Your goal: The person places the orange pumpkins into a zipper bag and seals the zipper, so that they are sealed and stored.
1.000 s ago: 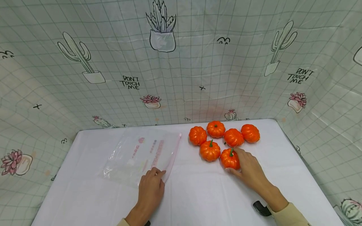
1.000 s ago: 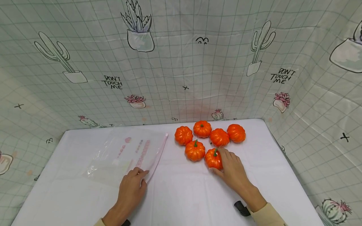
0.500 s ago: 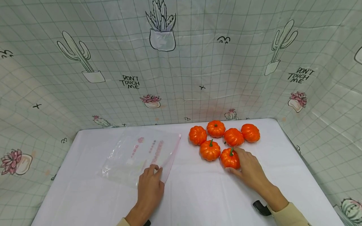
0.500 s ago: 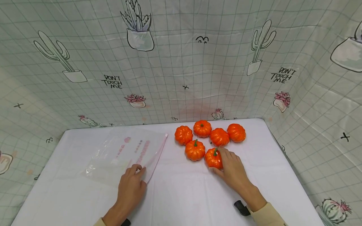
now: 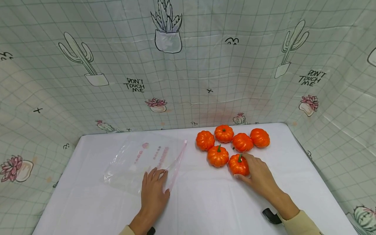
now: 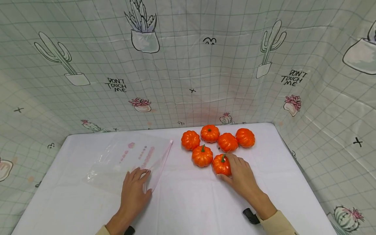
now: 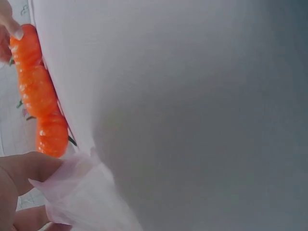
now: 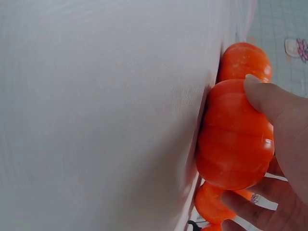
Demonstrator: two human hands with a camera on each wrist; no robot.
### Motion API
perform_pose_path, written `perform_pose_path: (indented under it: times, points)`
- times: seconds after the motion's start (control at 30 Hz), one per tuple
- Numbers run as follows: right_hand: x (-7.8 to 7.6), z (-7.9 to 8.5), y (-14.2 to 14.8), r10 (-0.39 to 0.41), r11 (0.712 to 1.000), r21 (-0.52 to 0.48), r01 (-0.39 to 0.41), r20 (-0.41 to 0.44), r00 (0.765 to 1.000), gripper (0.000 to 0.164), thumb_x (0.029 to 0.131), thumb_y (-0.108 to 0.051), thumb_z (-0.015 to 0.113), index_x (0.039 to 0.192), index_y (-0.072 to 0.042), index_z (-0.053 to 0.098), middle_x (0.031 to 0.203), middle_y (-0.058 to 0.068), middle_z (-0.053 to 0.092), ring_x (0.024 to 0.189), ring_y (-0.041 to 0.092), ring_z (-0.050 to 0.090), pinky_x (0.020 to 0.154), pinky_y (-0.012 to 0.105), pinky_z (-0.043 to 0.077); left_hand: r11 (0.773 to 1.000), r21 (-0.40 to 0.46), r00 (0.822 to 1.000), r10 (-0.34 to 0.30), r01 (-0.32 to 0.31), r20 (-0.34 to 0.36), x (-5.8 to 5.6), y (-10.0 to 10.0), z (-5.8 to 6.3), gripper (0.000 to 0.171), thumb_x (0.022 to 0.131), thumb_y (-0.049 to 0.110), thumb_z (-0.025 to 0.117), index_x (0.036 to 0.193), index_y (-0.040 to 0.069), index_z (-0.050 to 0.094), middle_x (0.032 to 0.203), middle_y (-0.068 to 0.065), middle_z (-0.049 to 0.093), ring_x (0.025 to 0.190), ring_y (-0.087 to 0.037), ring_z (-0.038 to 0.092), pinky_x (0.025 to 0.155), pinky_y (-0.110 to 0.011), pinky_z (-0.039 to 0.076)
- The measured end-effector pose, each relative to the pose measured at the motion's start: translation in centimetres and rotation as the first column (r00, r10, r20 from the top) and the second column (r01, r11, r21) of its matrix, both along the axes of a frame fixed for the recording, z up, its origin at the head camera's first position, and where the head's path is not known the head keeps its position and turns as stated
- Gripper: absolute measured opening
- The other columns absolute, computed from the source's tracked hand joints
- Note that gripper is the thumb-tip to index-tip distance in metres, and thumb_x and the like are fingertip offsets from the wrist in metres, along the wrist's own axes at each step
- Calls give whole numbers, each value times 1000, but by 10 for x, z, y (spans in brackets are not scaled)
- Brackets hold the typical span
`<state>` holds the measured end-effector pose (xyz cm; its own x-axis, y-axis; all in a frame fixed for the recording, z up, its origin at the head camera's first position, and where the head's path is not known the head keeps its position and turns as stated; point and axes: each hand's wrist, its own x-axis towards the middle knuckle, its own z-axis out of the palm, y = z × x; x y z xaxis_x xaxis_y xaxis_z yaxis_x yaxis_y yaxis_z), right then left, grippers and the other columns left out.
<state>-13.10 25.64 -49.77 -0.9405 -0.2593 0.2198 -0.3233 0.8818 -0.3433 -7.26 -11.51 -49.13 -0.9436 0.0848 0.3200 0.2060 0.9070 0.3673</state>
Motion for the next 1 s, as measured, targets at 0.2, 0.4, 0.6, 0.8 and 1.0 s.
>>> perform_pose_path:
  times: [0.2,0.4,0.6,0.8,1.0]
  points:
    - [2,0,-5,3,1000,-26,-2,13,1000,83,78,-27,95,141,8,52,137,26,63,120,46,61,104,66,46,999,-32,998,-6,4,-62,-2,-1,-2,67,62,-3,96,126,-2,74,126,-10,70,135,-42,55,116,-68,34]
    - [7,5,-16,-2,999,-50,3,19,1000,81,77,-27,96,139,6,56,134,23,65,120,45,62,104,65,46,1000,-13,996,-2,1,-90,-2,-1,-2,72,59,-5,96,127,-2,74,128,-11,68,135,-41,53,116,-67,33]
    - [15,12,-25,-11,999,-33,12,8,1000,84,73,-26,98,139,5,56,134,21,65,121,43,61,105,64,46,1000,-23,995,0,-2,-98,-3,-1,-2,74,58,-5,97,129,-1,73,128,-11,68,134,-40,53,116,-65,34]
    - [26,21,-35,10,999,-41,-10,4,1000,85,73,-28,98,140,3,56,137,19,64,125,41,60,106,63,46,1000,-31,995,0,-3,-102,-2,-1,-2,76,58,-5,97,130,0,73,129,-10,67,134,-40,53,115,-65,34]
    - [36,30,-56,102,994,-35,-104,-67,993,85,71,-31,100,139,-1,58,135,14,66,124,36,62,104,59,50,1000,-20,992,-8,5,-123,-3,-2,-2,77,57,-6,97,130,1,73,128,-9,67,131,-38,52,111,-64,34]
